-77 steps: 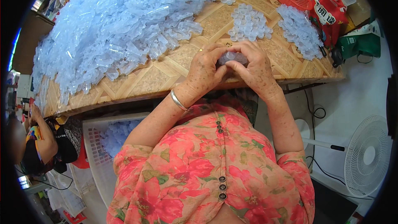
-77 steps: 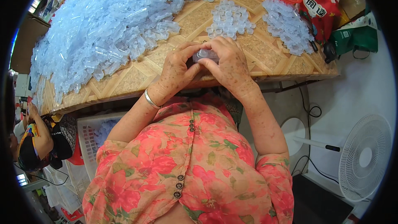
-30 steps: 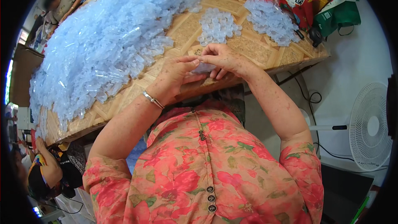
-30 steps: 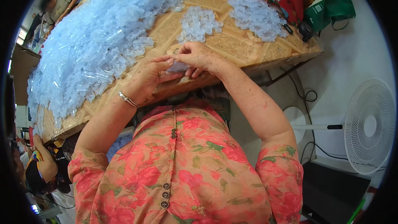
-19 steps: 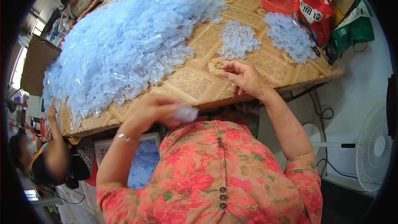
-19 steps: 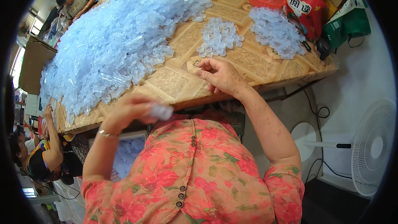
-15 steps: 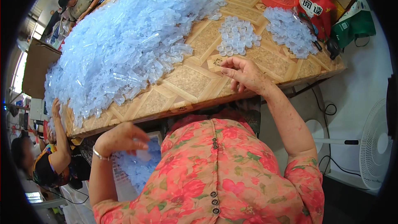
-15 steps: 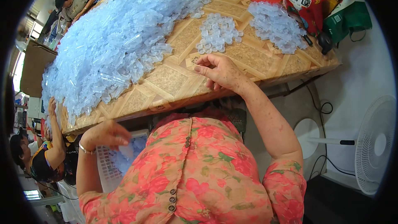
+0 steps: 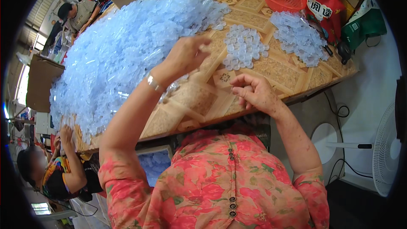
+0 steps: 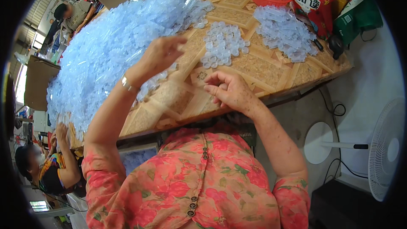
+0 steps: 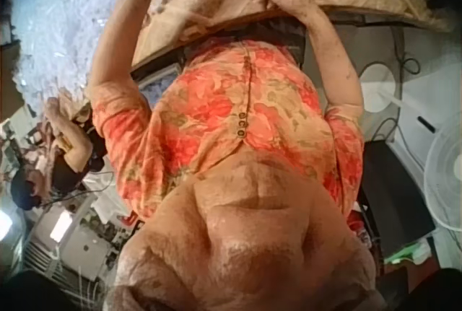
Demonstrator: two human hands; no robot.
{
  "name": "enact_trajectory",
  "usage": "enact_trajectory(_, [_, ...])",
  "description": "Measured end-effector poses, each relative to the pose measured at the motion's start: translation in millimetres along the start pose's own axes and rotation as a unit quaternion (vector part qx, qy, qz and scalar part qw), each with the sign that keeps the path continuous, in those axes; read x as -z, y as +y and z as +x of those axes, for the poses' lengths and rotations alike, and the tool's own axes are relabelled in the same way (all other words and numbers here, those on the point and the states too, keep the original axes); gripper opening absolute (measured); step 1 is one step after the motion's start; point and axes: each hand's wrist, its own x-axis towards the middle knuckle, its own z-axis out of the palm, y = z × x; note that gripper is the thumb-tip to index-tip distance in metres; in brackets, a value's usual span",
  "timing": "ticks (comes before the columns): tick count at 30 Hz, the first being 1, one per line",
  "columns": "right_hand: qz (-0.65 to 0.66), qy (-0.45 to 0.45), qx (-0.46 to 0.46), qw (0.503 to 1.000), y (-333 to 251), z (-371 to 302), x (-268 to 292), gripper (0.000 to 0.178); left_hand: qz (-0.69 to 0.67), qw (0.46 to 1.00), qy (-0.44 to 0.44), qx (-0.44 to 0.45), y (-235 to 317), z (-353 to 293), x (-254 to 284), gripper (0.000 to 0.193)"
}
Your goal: The person repeatedly picks up small translucent plastic components from a large pile on a wooden table. They insert a smaller circular piece into a larger cylindrical piece and place the assembled unit into a growing stack. The task is performed continuously by hand without tools.
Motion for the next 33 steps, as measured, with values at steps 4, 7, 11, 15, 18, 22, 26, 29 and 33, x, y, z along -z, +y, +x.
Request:
enact_trajectory(4, [0.056, 0.011, -0.011, 0.998, 3.7, -3.1, -3.7, 0.024, 0.141, 0.988, 0.054, 0.002, -32.1, 106.8, -18.1, 0.038])
enact_trajectory(7, [0.074, 0.006, -0.016, 0.997, 1.0, -5.8, -3.3, 0.023, 0.234, 0.969, 0.071, -0.019, -59.3, 170.8, -28.7, 0.04])
enact_trajectory(11, [0.114, -0.023, 0.017, 0.993, 3.9, -6.8, 5.0, 0.024, 0.345, 0.934, 0.082, -0.036, -87.8, 226.3, -54.4, 0.044])
enact_trajectory(15, [0.121, -0.056, 0.023, 0.991, 6.5, -4.9, 13.4, 0.026, 0.371, 0.927, 0.051, -0.004, -115.2, 246.1, -73.7, 0.042])
enact_trajectory(18, [0.133, -0.082, 0.029, 0.987, 4.1, -3.3, 15.6, 0.027, 0.344, 0.938, -0.023, 0.039, -127.7, 256.6, -68.9, 0.04])
enact_trajectory(22, [0.182, -0.088, -0.001, 0.979, 5.3, -3.2, 18.3, 0.026, 0.332, 0.943, 0.026, -0.008, -106.0, 255.2, -52.9, 0.039])
enact_trajectory(26, [0.186, -0.09, -0.012, 0.978, 1.6, -3.3, 18.9, 0.027, 0.296, 0.938, 0.163, -0.073, -97.3, 234.0, -32.2, 0.035])
enact_trajectory(29, [0.195, -0.079, -0.007, 0.978, 2.6, -2.4, 17.1, 0.027, 0.225, 0.953, 0.199, -0.035, -79.4, 208.2, -13.8, 0.032])
enact_trajectory(33, [0.238, -0.05, -0.008, 0.97, 6.7, -2.1, 16.2, 0.027, 0.075, 0.982, 0.168, 0.046, -46.2, 149.8, 7.8, 0.03])
